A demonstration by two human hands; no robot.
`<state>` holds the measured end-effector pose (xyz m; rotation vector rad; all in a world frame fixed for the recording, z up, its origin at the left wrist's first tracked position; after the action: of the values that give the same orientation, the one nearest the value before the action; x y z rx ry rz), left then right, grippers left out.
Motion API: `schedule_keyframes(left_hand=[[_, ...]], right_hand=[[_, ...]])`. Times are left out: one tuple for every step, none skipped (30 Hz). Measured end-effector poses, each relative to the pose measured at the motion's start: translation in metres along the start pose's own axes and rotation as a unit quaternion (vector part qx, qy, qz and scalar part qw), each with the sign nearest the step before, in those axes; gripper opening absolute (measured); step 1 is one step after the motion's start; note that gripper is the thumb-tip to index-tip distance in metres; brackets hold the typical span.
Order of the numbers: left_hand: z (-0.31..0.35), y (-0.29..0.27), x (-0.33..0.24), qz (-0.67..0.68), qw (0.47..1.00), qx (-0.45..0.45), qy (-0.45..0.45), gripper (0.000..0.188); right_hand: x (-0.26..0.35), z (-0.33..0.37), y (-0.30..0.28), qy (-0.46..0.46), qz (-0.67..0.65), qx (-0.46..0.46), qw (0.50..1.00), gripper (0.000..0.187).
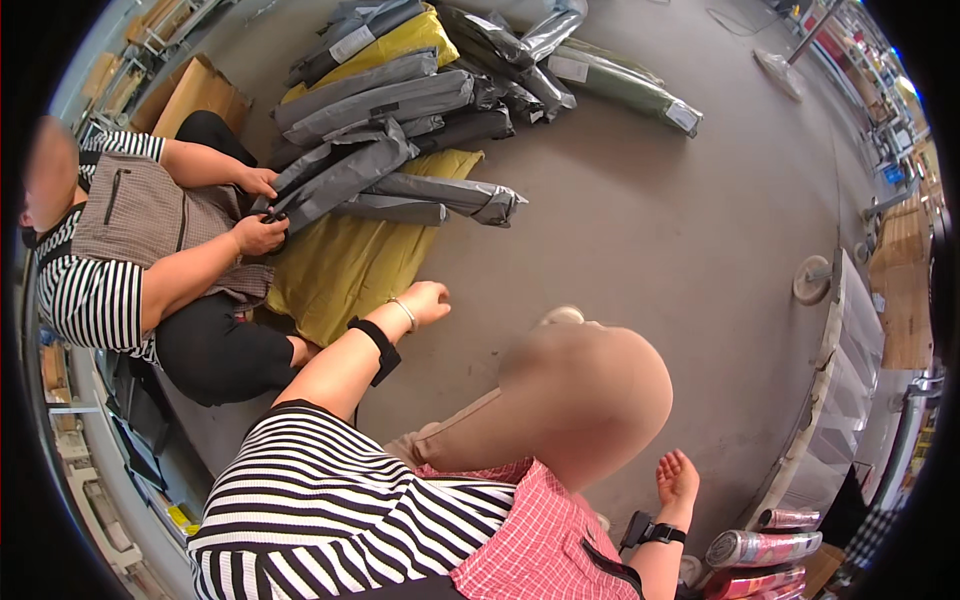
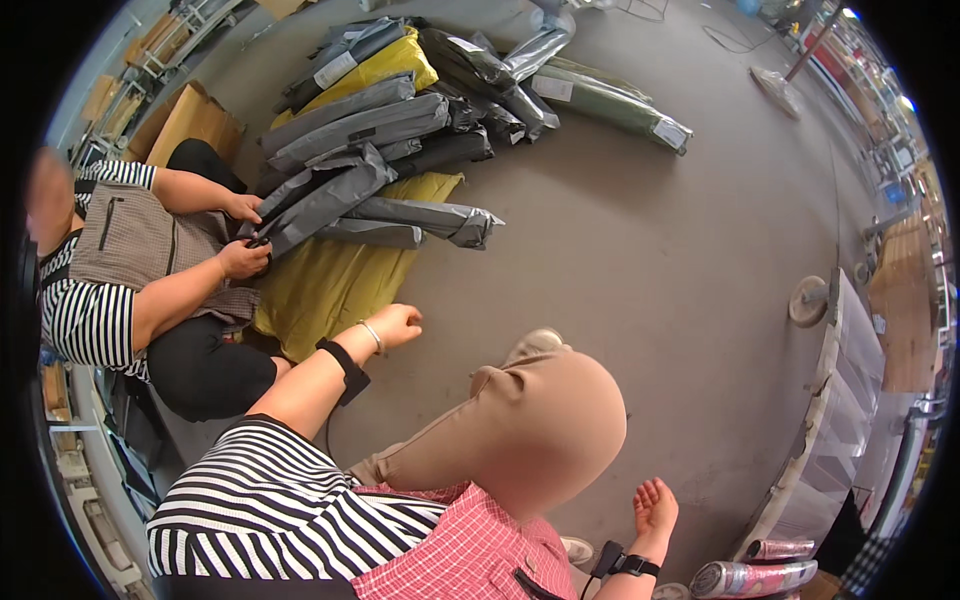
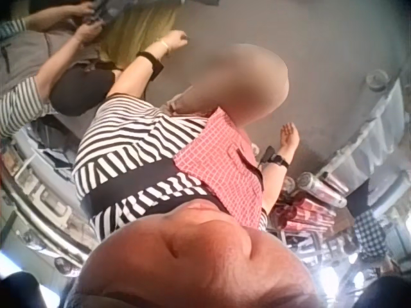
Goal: Unpacking rolled products from plastic shipping mailers using scissors.
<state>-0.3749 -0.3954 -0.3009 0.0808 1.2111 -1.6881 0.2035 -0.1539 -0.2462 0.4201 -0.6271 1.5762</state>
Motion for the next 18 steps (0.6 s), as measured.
schedule_keyframes(left_hand=[[-0.012, 0.000, -0.005, 0.004, 1.000, -0.002, 0.000, 0.033], [-0.028, -0.006, -0.013, 0.010, 0.995, -0.087, 0.046, 0.032], [-0.044, -0.015, -0.020, 0.015, 0.980, -0.178, 0.091, 0.031], [-0.064, -0.025, -0.026, -0.018, 0.972, -0.204, 0.114, 0.034], [-0.084, -0.036, -0.031, -0.054, 0.961, -0.235, 0.135, 0.036], [-0.101, -0.045, -0.033, -0.081, 0.953, -0.248, 0.154, 0.039], [-0.117, -0.053, -0.035, -0.110, 0.938, -0.274, 0.183, 0.042], [-0.133, -0.058, -0.035, -0.146, 0.946, -0.246, 0.152, 0.046], [-0.148, -0.061, -0.035, -0.183, 0.944, -0.239, 0.135, 0.050], [-0.159, -0.059, -0.034, -0.226, 0.944, -0.224, 0.082, 0.056], [-0.170, -0.059, -0.032, -0.251, 0.943, -0.217, 0.025, 0.055], [-0.178, -0.058, -0.029, -0.261, 0.940, -0.220, 0.005, 0.052], [-0.186, -0.057, -0.027, -0.265, 0.941, -0.210, -0.019, 0.050], [-0.194, -0.057, -0.026, -0.268, 0.937, -0.223, -0.012, 0.050], [-0.201, -0.057, -0.024, -0.276, 0.939, -0.205, -0.027, 0.044], [-0.207, -0.057, -0.023, -0.284, 0.938, -0.195, -0.040, 0.039], [-0.212, -0.058, -0.022, -0.286, 0.939, -0.186, -0.044, 0.039], [-0.217, -0.057, -0.021, -0.304, 0.939, -0.155, -0.047, 0.033]], right_hand=[[0.000, -0.003, 0.000, 0.013, 0.003, -0.014, 1.000, 0.024], [-0.001, -0.005, -0.001, 0.023, 0.010, -0.027, 0.999, 0.027], [-0.001, -0.009, 0.000, 0.019, 0.007, -0.015, 1.000, 0.027], [-0.001, -0.012, -0.001, 0.026, -0.010, -0.030, 0.999, 0.025], [-0.001, -0.016, -0.001, 0.030, -0.026, -0.045, 0.998, 0.024], [-0.002, -0.021, 0.000, 0.029, -0.026, -0.043, 0.998, 0.024], [-0.003, -0.025, 0.001, 0.032, -0.024, -0.052, 0.998, 0.024], [-0.005, -0.028, 0.002, 0.037, -0.018, -0.052, 0.998, 0.025], [-0.006, -0.032, 0.004, 0.042, -0.013, -0.050, 0.998, 0.025], [-0.009, -0.035, 0.007, 0.047, 0.005, -0.043, 0.998, 0.027], [-0.010, -0.038, 0.009, 0.047, 0.007, -0.044, 0.998, 0.027], [-0.014, -0.039, 0.012, 0.042, 0.036, -0.034, 0.998, 0.028], [-0.014, -0.041, 0.014, 0.038, 0.059, -0.019, 0.997, 0.029], [-0.018, -0.041, 0.017, 0.040, 0.066, -0.003, 0.997, 0.030], [-0.019, -0.041, 0.018, 0.045, 0.076, -0.007, 0.996, 0.030], [-0.020, -0.040, 0.020, 0.044, 0.107, -0.020, 0.993, 0.030], [-0.023, -0.039, 0.021, 0.040, 0.135, -0.007, 0.990, 0.030], [-0.024, -0.039, 0.022, 0.043, 0.121, 0.007, 0.992, 0.029]])
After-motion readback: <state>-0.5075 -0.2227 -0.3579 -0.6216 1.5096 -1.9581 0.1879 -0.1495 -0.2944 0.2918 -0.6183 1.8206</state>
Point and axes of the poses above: each hand's wrist, its own z-axis away from the middle knuckle, its own y-axis out of the palm, x = y × z, the point moved 1 cm from there along -z, towards the middle knuckle, and after that the axes turned 5 degrees about z, right-handed, at the moved point
